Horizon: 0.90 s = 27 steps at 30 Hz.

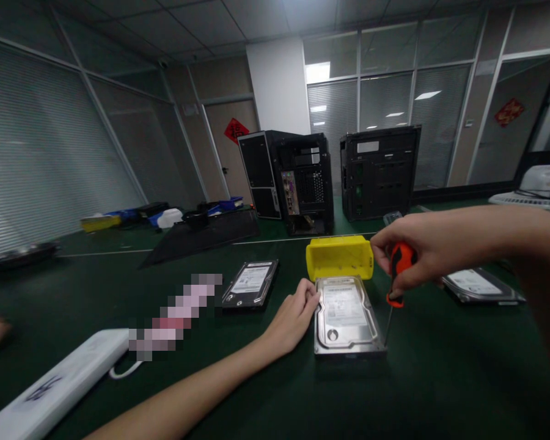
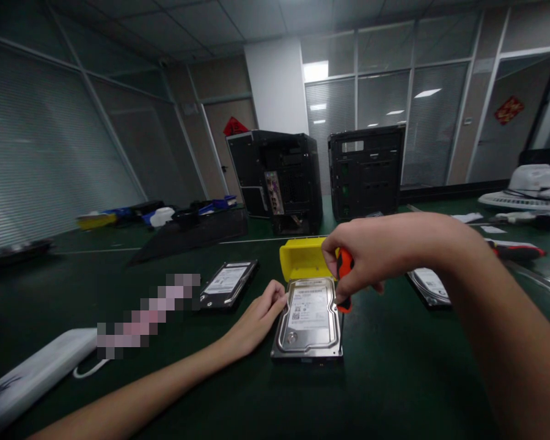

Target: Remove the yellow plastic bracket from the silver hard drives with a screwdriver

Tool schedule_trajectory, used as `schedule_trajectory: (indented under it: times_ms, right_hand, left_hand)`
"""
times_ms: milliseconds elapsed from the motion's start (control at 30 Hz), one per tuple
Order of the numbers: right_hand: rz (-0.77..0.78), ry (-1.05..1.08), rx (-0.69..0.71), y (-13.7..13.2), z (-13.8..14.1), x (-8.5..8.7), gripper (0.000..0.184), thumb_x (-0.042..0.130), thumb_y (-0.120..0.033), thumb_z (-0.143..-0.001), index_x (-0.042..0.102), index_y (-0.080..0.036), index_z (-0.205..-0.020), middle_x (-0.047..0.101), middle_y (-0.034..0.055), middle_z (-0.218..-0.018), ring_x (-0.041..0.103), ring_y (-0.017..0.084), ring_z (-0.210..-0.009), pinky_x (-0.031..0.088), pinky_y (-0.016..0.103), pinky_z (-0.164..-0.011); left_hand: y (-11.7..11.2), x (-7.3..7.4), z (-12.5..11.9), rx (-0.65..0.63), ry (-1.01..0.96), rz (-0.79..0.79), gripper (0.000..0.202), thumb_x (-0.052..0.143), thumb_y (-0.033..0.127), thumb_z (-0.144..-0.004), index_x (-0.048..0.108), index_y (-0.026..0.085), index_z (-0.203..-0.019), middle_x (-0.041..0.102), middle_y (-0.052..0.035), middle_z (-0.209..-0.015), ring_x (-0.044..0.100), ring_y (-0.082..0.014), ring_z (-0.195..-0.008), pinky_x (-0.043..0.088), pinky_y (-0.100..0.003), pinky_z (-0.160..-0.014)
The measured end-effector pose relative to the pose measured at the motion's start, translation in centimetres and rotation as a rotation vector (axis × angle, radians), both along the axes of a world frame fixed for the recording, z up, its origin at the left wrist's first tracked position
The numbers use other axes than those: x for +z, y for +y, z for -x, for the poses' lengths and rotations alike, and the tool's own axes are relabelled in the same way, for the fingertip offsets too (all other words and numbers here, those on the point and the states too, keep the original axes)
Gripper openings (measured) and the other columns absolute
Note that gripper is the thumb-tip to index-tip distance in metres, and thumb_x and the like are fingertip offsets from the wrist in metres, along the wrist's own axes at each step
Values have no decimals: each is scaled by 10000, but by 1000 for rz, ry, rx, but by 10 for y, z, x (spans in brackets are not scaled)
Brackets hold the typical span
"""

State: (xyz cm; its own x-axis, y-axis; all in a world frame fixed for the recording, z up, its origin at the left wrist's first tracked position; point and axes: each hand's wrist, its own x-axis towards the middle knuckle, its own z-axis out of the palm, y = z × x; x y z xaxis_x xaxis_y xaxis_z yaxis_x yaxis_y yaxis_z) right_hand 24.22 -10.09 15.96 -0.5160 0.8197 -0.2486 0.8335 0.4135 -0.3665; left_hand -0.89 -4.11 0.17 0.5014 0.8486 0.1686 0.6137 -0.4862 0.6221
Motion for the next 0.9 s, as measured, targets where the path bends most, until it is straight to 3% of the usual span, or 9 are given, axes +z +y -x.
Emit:
schedule_trajectory:
  times_ms: [400, 600, 900]
  right_hand:
    - [-13, -3, 3, 1, -2, -1, 399, 591, -558, -657, 578, -246, -906, 629, 2, -837, 602, 183, -715, 457, 248, -546]
    - [-33, 1, -9, 1, -2, -1, 510, 604, -581, -627, 552, -246, -1008, 628, 17, -896, 600, 189, -745, 457, 250, -557]
    - [-64, -18, -34, -2, 1, 1, 534, 569, -604, -647, 543, -248, -1044, 643, 37, -945, 606, 214, -781, 453, 272, -600]
  left_hand:
    - [-2, 2, 1, -21, 17, -8, 241, 262, 427, -905, 375, 218, -946, 493, 24, -760, 477, -142, -688, 358, -259, -643]
    - [0, 0, 1, -16, 2, -4, 243, 270, 430, -902, 382, 217, -936, 497, 21, -775, 475, -140, -695, 361, -254, -644]
    - [1, -2, 1, -24, -6, -13, 257, 283, 437, -896, 412, 216, -911, 521, 15, -783, 488, -144, -699, 370, -256, -651]
